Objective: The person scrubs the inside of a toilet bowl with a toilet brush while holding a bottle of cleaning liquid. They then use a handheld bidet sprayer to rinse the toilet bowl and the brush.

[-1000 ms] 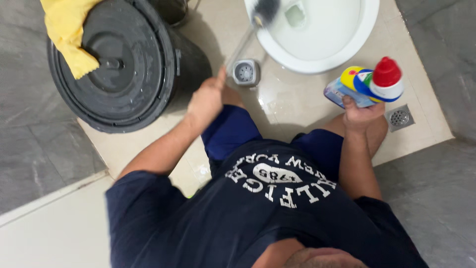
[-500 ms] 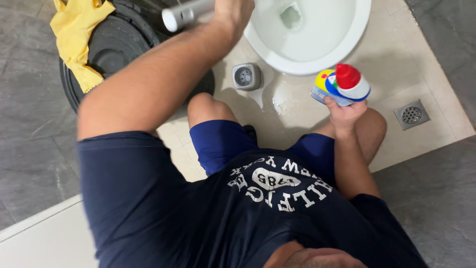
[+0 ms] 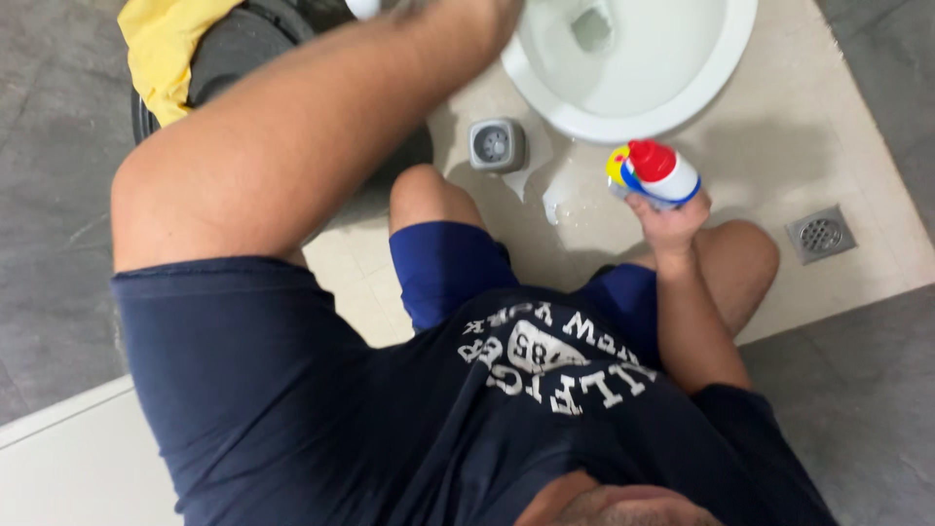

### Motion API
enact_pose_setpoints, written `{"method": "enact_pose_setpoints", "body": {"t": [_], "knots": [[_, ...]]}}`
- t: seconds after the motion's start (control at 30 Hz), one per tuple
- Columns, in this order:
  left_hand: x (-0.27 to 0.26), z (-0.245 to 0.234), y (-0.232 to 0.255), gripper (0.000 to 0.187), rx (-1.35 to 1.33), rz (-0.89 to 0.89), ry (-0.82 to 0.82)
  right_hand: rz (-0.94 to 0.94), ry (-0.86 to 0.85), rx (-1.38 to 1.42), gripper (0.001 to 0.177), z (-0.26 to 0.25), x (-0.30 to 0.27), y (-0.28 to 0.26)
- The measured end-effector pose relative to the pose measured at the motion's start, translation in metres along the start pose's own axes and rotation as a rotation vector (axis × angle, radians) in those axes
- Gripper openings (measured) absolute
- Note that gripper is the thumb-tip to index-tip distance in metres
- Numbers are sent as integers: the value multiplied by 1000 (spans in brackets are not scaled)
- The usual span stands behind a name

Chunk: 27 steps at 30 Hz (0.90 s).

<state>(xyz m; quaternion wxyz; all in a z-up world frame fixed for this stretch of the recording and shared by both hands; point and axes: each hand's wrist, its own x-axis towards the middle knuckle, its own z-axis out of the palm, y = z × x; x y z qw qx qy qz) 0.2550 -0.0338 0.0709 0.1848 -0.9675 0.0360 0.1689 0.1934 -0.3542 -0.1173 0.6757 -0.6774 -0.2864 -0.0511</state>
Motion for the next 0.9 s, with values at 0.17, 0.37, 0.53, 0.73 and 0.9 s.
{"method": "enact_pose_setpoints", "body": {"t": [0.17, 0.37, 0.53, 0.73, 0.9], "knots": [[9, -15, 22, 41, 19, 22, 30, 84, 25, -14, 53, 1, -18, 5], [-4, -21, 32, 36, 32, 46, 26, 3, -14, 32, 51, 2, -13, -4], [-64, 31, -43, 32, 41, -68, -13, 107, 14, 35, 53, -4, -21, -8], [-173, 157, -19, 67, -360, -391, 166, 89, 80, 142, 58, -8, -32, -7], [-128, 209, -10, 55, -570, -571, 262, 118, 97, 109, 58, -11, -39, 0]]}}
